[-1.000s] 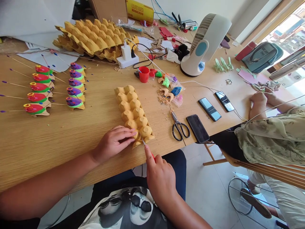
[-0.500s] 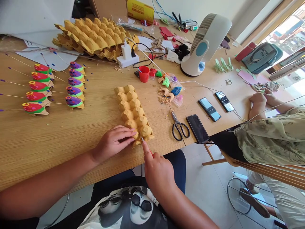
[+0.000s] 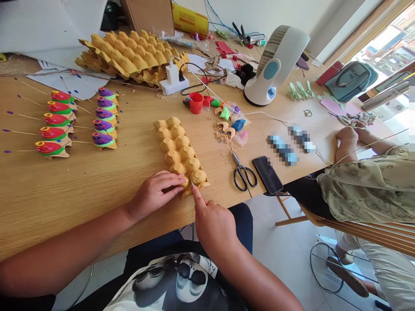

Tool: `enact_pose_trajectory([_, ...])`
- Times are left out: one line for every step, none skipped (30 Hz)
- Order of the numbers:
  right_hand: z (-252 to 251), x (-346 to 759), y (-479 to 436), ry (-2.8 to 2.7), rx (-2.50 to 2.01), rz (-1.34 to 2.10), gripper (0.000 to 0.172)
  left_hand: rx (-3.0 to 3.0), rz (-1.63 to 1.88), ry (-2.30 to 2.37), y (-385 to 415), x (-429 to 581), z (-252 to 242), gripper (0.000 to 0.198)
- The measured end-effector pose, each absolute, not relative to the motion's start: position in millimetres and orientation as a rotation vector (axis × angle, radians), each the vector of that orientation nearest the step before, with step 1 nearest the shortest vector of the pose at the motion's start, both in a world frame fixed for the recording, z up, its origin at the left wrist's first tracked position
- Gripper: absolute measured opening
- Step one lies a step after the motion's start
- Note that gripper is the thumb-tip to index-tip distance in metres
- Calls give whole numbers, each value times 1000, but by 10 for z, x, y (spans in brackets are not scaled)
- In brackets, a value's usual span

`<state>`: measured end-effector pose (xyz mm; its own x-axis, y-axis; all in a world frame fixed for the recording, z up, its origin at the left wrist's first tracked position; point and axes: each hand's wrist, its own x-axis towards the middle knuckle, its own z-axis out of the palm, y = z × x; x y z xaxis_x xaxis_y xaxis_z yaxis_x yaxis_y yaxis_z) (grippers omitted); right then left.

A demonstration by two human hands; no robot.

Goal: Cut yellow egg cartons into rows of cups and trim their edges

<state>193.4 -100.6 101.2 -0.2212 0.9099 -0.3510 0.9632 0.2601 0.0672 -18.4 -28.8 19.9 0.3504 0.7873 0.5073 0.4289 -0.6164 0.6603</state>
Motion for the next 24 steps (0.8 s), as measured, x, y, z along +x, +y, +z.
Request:
enact_pose_trajectory([1041,1937,-994,2213,1716,-245,63,2207,1169,1063,-290,-183,195,21])
enact_pose_trajectory([1070,1948,-990,2212,1709,-259,62,2211,1165,1059,-292,-182,189,21])
enact_pose_trajectory([1097,1962,-991,2217,1701,-274,61,2215,1160,1055,-295,-180,181,21])
enact_pose_trajectory([1119,1975,-993,2223,1697,-282,61,2217,1157,1051,-296,-179,174,21])
enact_pose_trajectory([1135,1982,-994,2227,1695,-288,60,2218,1154,1046,-297,-177,168,21])
enact_pose_trajectory([1143,1981,-993,2225,1698,-289,60,2218,1155,1042,-298,-176,165,21])
enact_pose_trajectory([1144,1973,-992,2219,1701,-290,59,2217,1158,1039,-299,-175,165,21])
enact_pose_trajectory([1141,1960,-991,2211,1703,-291,60,2215,1162,1041,-300,-174,168,21])
enact_pose_trajectory([1136,1945,-995,2200,1705,-291,60,2213,1164,1044,-301,-174,173,21])
enact_pose_trajectory([1132,1931,-1003,2190,1702,-294,62,2212,1166,1047,-301,-173,179,21])
enact_pose_trajectory([1130,1920,-1016,2181,1696,-301,64,2213,1169,1050,-301,-172,184,21])
enact_pose_trajectory([1131,1914,-1033,2174,1689,-307,66,2215,1170,1051,-301,-172,188,21])
enact_pose_trajectory([1134,1912,-1050,2171,1683,-316,68,2220,1171,1051,-300,-171,190,21])
enact_pose_trajectory([1138,1912,-1066,2171,1680,-321,69,2226,1172,1049,-299,-171,190,21])
enact_pose_trajectory([1141,1913,-1079,2173,1680,-321,70,2232,1172,1046,-297,-171,189,21])
enact_pose_trajectory([1144,1913,-1088,2177,1681,-315,69,2237,1173,1044,-295,-172,187,21])
enact_pose_trajectory([1145,1913,-1094,2178,1685,-302,69,2240,1176,1044,-293,-172,185,21])
enact_pose_trajectory([1144,1913,-1100,2178,1686,-290,68,2242,1177,1043,-292,-172,183,21])
enact_pose_trajectory([1142,1913,-1107,2179,1688,-279,68,2243,1181,1038,-291,-171,181,21])
enact_pose_trajectory([1138,1915,-1114,2183,1692,-269,68,2243,1184,1032,-291,-170,180,21])
enact_pose_trajectory([1132,1919,-1122,2190,1696,-262,68,2242,1183,1027,-291,-168,178,21])
enact_pose_trajectory([1125,1922,-1129,2199,1701,-256,69,2239,1188,1022,-291,-166,176,21])
enact_pose_trajectory([1115,1923,-1132,2207,1703,-249,70,2236,1188,1023,-291,-163,173,21])
enact_pose_trajectory([1104,1923,-1131,2209,1698,-244,71,2236,1190,1023,-291,-160,168,20])
